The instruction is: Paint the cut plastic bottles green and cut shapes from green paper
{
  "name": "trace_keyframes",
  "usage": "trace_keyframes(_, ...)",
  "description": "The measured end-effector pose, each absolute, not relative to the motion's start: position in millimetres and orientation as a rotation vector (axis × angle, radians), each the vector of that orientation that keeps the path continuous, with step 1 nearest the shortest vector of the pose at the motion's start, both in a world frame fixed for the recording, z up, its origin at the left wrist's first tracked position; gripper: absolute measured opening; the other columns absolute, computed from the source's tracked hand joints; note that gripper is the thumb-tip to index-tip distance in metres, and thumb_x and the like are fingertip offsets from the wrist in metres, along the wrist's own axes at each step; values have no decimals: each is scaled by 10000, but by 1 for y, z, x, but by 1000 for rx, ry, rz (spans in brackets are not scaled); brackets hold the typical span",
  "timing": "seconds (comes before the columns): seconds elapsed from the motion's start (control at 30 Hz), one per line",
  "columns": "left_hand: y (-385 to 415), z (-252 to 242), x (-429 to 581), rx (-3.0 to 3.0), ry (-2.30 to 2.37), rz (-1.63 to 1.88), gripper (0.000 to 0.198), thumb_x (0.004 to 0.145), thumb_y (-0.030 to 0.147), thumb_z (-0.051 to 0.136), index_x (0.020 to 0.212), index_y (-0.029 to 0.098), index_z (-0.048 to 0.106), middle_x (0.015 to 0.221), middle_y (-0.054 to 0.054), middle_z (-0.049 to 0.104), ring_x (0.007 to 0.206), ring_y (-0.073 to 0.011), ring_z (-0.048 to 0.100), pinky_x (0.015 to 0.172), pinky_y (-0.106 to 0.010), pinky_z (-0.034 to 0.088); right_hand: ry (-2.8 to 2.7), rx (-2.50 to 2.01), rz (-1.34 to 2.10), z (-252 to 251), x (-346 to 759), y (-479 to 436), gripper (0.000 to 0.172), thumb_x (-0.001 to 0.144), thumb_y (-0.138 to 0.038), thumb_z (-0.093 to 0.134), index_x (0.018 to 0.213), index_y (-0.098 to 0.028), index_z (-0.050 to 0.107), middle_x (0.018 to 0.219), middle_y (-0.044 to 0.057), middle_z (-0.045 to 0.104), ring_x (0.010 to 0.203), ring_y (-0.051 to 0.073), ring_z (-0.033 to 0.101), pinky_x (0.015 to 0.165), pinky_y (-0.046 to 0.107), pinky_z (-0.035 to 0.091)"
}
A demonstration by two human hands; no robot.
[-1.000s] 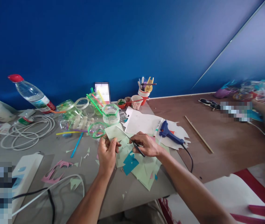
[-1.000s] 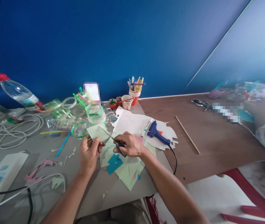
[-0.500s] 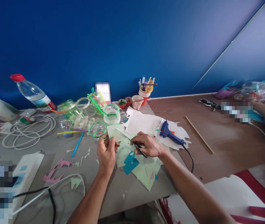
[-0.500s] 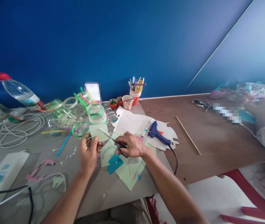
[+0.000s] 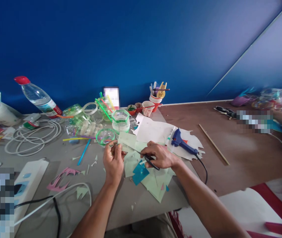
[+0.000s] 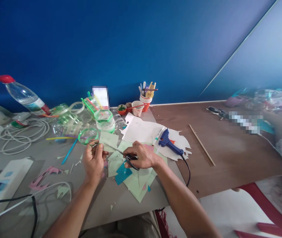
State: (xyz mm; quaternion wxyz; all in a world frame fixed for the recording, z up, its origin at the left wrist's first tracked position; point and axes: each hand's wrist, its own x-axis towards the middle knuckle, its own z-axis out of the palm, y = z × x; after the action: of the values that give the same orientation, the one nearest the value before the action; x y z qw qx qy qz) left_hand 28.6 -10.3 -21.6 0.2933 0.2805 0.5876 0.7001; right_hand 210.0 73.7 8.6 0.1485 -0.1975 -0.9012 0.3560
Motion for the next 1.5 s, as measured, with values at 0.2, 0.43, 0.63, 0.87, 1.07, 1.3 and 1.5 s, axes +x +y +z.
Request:
trace_keyframes(0.2,-11,-22,28,777,1579,1878,340,782,494,633,933,201,551,634,35,583,465,-91,549,438,-189,440,-2637,-583,987,9,210,72,394,782,-551,637,874,-177,715,662,41,663,646,174,542,687,297,431)
trace_keyframes(0.43,-10,-27,26,826,1653,1877,347,821,534,567,934,207,567,705,7,583,506,-103,553,455,-206,452,-2625,-527,1034,6,210,73,427,794,-581,618,884,-176,716,687,51,678,653,175,541,712,305,428)
trace_keyframes(0.63,-11,-30,24,870,1702,1862,347,847,536,524,930,204,584,774,-23,579,609,-129,568,501,-220,475,-2651,-569,1043,5,211,73,433,780,-583,637,909,-178,722,679,52,668,703,196,555,715,307,428)
trace_keyframes(0.87,-11,-29,24,920,1711,1859,324,861,509,518,933,203,599,858,-51,600,651,-132,567,526,-218,485,-2678,-582,1049,6,211,74,404,781,-543,663,923,-170,726,701,63,679,726,202,564,713,302,428)
trace_keyframes(1.07,-10,-31,24,980,1743,1868,340,878,506,495,931,188,601,844,-46,609,605,-110,543,493,-204,465,-2717,-594,1030,5,212,74,397,786,-528,668,953,-172,729,696,64,682,789,213,566,718,289,436)
trace_keyframes(1.3,-10,-32,23,1036,1806,1852,344,894,497,470,927,178,595,799,-30,603,561,-100,529,494,-215,455,-2714,-550,1033,2,212,74,363,802,-504,665,951,-178,719,704,53,696,752,191,574,744,292,432)
trace_keyframes(1.5,-11,-29,22,1055,1820,1844,328,897,482,465,932,179,585,835,-46,611,622,-118,559,525,-224,477,-2717,-517,1007,2,211,75,381,822,-518,639,969,-173,712,734,59,710,728,181,590,733,290,427)
